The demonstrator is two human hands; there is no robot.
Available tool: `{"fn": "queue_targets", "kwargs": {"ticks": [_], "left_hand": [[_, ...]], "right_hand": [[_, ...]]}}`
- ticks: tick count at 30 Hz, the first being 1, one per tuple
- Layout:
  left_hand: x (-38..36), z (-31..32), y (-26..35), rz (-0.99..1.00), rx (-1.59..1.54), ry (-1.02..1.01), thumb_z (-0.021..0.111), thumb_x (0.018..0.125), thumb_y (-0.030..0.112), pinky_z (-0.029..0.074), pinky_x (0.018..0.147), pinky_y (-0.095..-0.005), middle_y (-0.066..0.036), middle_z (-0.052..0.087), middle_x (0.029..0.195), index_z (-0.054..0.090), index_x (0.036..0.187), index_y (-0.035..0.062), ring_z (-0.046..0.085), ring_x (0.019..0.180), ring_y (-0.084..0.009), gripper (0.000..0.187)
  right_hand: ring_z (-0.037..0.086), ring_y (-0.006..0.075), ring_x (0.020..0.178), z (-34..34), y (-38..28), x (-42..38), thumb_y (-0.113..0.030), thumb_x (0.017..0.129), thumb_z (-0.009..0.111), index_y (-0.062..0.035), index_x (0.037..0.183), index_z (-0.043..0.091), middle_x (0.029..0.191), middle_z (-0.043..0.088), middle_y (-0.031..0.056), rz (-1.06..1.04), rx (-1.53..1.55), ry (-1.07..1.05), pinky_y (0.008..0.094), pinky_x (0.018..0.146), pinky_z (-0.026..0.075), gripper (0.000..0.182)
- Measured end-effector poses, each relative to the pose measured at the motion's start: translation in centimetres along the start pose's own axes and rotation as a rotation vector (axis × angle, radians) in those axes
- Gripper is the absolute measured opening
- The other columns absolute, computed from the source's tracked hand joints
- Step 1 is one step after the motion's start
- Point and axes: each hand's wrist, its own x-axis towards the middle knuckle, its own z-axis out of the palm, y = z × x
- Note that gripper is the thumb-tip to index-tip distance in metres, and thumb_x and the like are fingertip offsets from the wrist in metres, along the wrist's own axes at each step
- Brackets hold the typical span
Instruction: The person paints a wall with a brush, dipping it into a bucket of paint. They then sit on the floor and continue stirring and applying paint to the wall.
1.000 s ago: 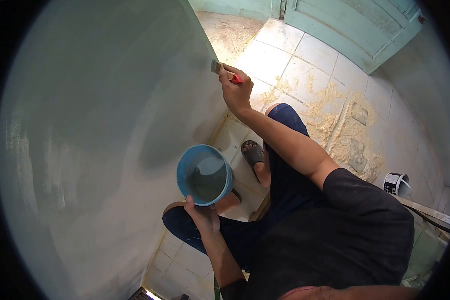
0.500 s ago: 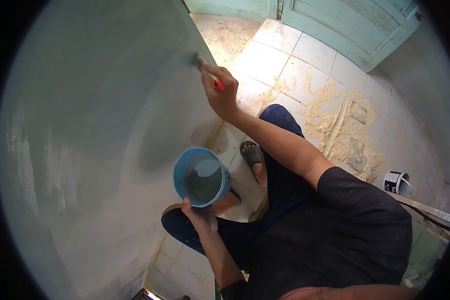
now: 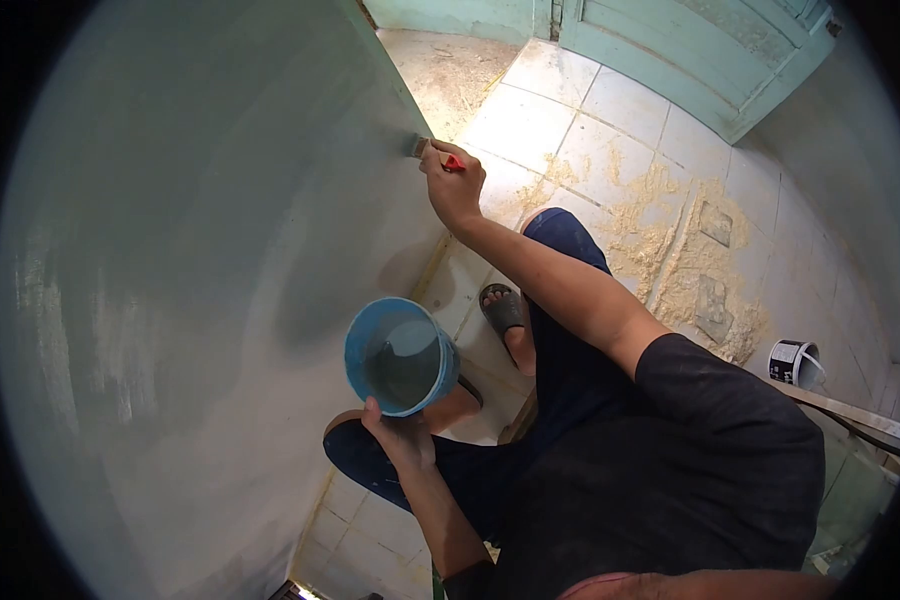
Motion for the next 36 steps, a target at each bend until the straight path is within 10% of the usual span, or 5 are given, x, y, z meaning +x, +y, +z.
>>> {"fn": "queue_targets", "kwargs": {"ticks": [10, 16, 20, 36], "left_hand": [[-0.1, -0.2, 0.0, 0.011, 0.006, 0.009, 0.06, 0.094, 0.064, 0.04, 0.113, -0.0475, -0.009, 0.052, 0.151, 0.05, 0.15, 0.009, 0.048, 0.14, -0.0276, 0.079], [-0.3, 0.4, 0.4, -0.013, -0.019, 0.018, 0.065, 0.09, 0.064, 0.035, 0.117, -0.0459, -0.012, 0.048, 0.154, 0.045, 0.152, 0.0022, 0.044, 0.144, -0.0277, 0.09], [-0.2, 0.4, 0.4, -0.003, -0.028, -0.001, 0.066, 0.09, 0.064, 0.035, 0.117, -0.0455, -0.012, 0.048, 0.154, 0.045, 0.152, 0.0022, 0.044, 0.144, -0.0277, 0.089], [-0.4, 0.4, 0.4, 0.02, -0.032, 0.004, 0.064, 0.093, 0.062, 0.037, 0.116, -0.0468, -0.011, 0.051, 0.152, 0.048, 0.15, 0.0044, 0.046, 0.143, -0.0276, 0.082]], "right_hand": [[0.077, 0.0197, 0.087, -0.3, -3.2, 0.1, -0.014, 0.103, 0.068, 0.0077, 0.12, 0.071, 0.096, 0.077, 0.0163, -0.518, 0.233, -0.028, 0.0278, 0.08, 0.062, 0.028], [0.077, 0.0197, 0.082, -1.2, 0.7, 0.6, -0.01, 0.093, 0.068, 0.0088, 0.108, 0.075, 0.094, 0.077, 0.0138, 0.319, 0.091, 0.048, 0.0281, 0.079, 0.063, 0.025], [0.07, 0.0161, 0.068, 0.1, 2.3, 1.4, -0.018, 0.091, 0.067, -0.0013, 0.089, 0.081, 0.071, 0.074, 0.0074, 0.292, 0.109, 0.106, 0.0301, 0.073, 0.056, 0.022], [0.077, 0.0213, 0.087, 1.8, -8.6, 1.2, -0.01, 0.1, 0.067, 0.0149, 0.119, 0.069, 0.101, 0.075, 0.0193, 0.016, 0.58, -0.006, 0.0303, 0.085, 0.064, 0.031]]}}
